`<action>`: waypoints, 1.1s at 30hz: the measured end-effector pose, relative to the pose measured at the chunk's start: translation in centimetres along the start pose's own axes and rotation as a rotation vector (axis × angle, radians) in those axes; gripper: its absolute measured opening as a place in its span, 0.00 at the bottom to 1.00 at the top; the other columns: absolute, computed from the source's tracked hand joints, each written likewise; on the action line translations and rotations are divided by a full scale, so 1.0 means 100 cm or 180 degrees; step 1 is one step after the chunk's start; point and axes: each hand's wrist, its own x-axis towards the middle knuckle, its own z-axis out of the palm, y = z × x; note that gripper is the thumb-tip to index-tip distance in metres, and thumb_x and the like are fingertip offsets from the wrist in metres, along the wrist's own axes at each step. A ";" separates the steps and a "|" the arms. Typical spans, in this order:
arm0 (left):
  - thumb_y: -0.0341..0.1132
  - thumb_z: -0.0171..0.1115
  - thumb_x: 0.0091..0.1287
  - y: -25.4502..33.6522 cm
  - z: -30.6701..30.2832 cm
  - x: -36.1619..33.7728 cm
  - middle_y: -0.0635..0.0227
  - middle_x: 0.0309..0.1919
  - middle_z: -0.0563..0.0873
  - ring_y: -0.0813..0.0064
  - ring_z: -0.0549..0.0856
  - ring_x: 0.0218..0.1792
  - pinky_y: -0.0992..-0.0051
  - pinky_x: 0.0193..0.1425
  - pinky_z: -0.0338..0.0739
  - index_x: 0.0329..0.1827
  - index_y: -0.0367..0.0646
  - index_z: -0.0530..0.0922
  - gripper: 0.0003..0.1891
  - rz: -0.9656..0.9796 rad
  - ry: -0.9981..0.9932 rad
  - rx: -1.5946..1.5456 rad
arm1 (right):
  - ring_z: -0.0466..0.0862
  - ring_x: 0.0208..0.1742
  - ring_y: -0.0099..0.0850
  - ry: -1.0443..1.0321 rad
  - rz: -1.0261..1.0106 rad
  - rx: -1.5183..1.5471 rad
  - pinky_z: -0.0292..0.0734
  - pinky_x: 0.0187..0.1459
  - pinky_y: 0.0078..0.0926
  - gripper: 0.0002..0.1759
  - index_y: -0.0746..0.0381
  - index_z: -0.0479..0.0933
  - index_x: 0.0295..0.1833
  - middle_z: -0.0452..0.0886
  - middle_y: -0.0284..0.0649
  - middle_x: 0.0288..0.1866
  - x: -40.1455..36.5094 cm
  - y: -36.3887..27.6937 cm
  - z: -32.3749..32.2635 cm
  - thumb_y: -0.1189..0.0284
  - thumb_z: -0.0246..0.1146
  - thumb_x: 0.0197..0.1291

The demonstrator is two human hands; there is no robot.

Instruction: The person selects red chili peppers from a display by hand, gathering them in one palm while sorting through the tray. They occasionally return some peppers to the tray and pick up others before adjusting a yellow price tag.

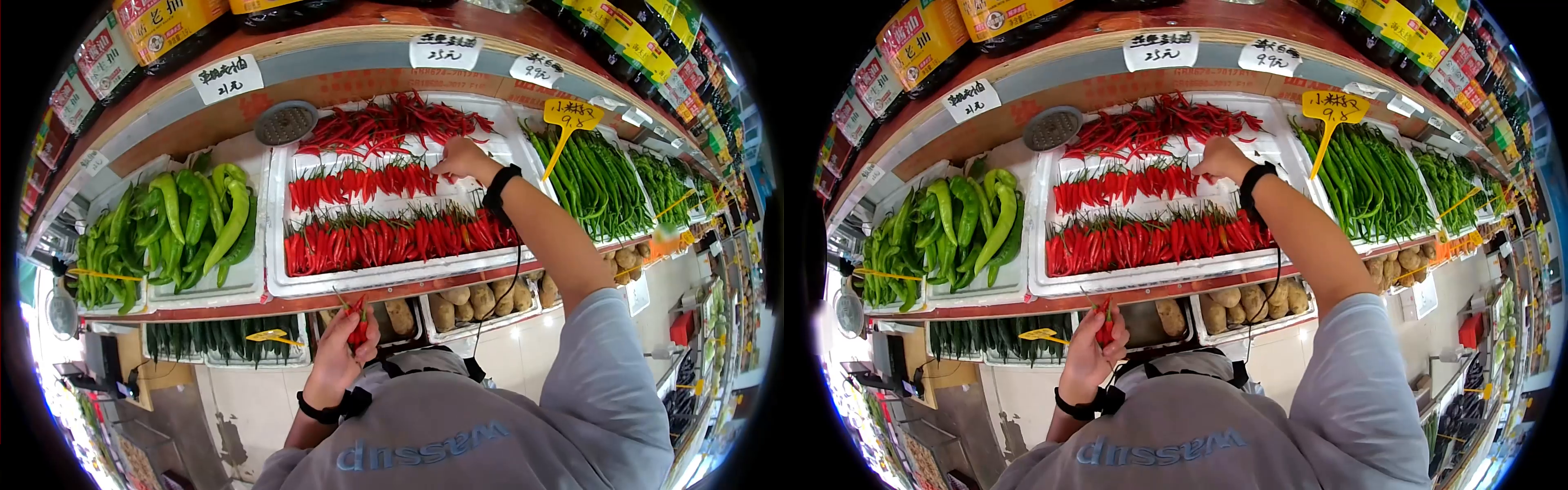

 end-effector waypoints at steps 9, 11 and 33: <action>0.41 0.56 0.69 0.022 -0.020 0.003 0.70 0.25 0.74 0.82 0.66 0.20 0.83 0.21 0.57 0.49 0.46 0.74 0.12 0.0037 0.0099 0.0061 | 0.85 0.23 0.31 0.0345 0.0016 0.0195 0.79 0.30 0.26 0.20 0.69 0.82 0.26 0.82 0.44 0.19 0.004 -0.015 0.010 0.60 0.68 0.51; 0.41 0.52 0.70 0.023 -0.024 0.007 0.71 0.28 0.75 0.83 0.66 0.20 0.83 0.22 0.55 0.50 0.45 0.72 0.12 0.0151 -0.0018 0.0144 | 0.85 0.23 0.31 0.0364 0.0056 0.0055 0.79 0.31 0.27 0.19 0.68 0.82 0.26 0.82 0.44 0.20 0.004 -0.011 0.013 0.60 0.67 0.52; 0.35 0.52 0.70 -0.009 0.042 0.036 0.71 0.33 0.73 0.81 0.67 0.28 0.84 0.24 0.60 0.52 0.46 0.71 0.10 0.0244 -0.0170 -0.0107 | 0.83 0.35 0.35 0.0239 -0.0751 0.1097 0.77 0.38 0.31 0.12 0.64 0.81 0.39 0.84 0.45 0.32 -0.102 -0.089 -0.038 0.66 0.61 0.59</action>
